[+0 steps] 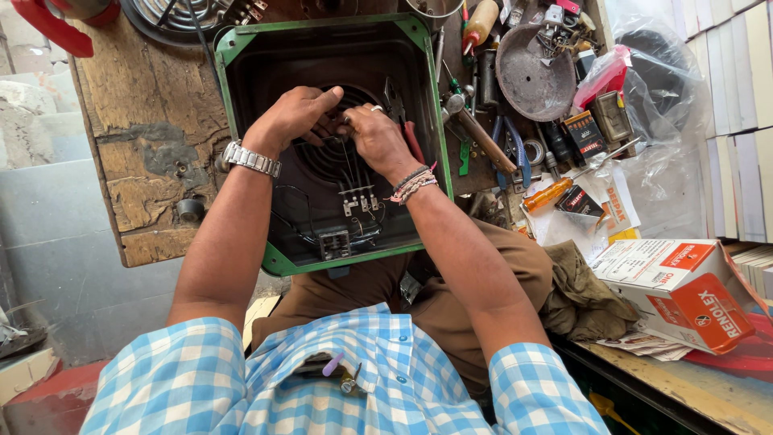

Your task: The person repairs a green electric appliance by manipulating internal wires and components. They use pliers to adjust connections and then place a circular metal cover over the heating element.

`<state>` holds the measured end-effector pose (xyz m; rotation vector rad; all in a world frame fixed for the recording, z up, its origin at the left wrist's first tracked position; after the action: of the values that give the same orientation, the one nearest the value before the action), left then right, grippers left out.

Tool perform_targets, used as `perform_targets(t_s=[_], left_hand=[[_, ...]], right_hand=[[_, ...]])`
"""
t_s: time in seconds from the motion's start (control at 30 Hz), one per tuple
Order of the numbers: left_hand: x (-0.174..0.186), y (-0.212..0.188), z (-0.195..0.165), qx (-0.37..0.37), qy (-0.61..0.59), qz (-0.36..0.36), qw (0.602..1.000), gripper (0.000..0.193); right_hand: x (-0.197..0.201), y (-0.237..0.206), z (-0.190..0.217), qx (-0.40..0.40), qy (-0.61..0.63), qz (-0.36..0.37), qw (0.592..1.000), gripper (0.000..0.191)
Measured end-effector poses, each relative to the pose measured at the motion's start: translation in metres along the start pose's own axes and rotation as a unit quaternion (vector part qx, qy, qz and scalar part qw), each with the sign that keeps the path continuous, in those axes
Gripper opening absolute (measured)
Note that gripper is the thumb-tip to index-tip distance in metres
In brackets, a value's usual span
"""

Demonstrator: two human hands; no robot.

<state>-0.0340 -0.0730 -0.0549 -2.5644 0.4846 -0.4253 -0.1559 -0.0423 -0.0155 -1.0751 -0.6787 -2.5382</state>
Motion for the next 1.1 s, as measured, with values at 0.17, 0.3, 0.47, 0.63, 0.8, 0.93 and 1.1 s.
perform_targets(t_s=[0.17, 0.3, 0.47, 0.63, 0.8, 0.93, 1.1], left_hand=[[0.018, -0.025, -0.039, -0.171, 0.065, -0.106, 0.977, 0.039], [0.008, -0.069, -0.08, -0.406, 0.222, -0.148, 0.874, 0.033], [-0.001, -0.079, -0.076, -0.384, 0.352, -0.207, 0.828, 0.036], [-0.012, -0.073, -0.064, -0.366, 0.391, -0.175, 0.826, 0.032], [-0.011, -0.068, -0.059, -0.378, 0.363, -0.19, 0.83, 0.022], [-0.014, -0.065, -0.059, -0.388, 0.336, -0.194, 0.836, 0.014], [-0.006, -0.06, -0.054, -0.375, 0.238, -0.175, 0.879, 0.023]], right_hand=[[-0.005, 0.006, 0.022, 0.067, -0.048, -0.02, 0.996, 0.012], [-0.014, 0.01, 0.007, 0.001, -0.01, -0.003, 1.0, 0.014], [-0.013, 0.009, -0.009, -0.033, 0.021, 0.007, 0.999, 0.013], [-0.007, 0.012, 0.004, 0.059, 0.0, 0.007, 0.998, 0.02], [-0.009, 0.015, 0.0, 0.045, 0.003, 0.016, 0.999, 0.019], [0.0, 0.011, -0.005, 0.049, 0.026, -0.003, 0.998, 0.021], [0.0, 0.004, -0.019, 0.003, 0.007, 0.006, 1.0, 0.022]])
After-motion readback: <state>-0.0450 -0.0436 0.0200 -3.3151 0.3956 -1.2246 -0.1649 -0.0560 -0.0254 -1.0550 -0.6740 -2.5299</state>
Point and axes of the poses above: each hand's wrist, its own y-axis towards the middle knuckle, its own x-axis out of the back of the hand, z = x × y, the point moved 10 cm from there along y, towards the middle knuckle, and after that the axes turned 1 degree about -x, right-handed, at the moved point
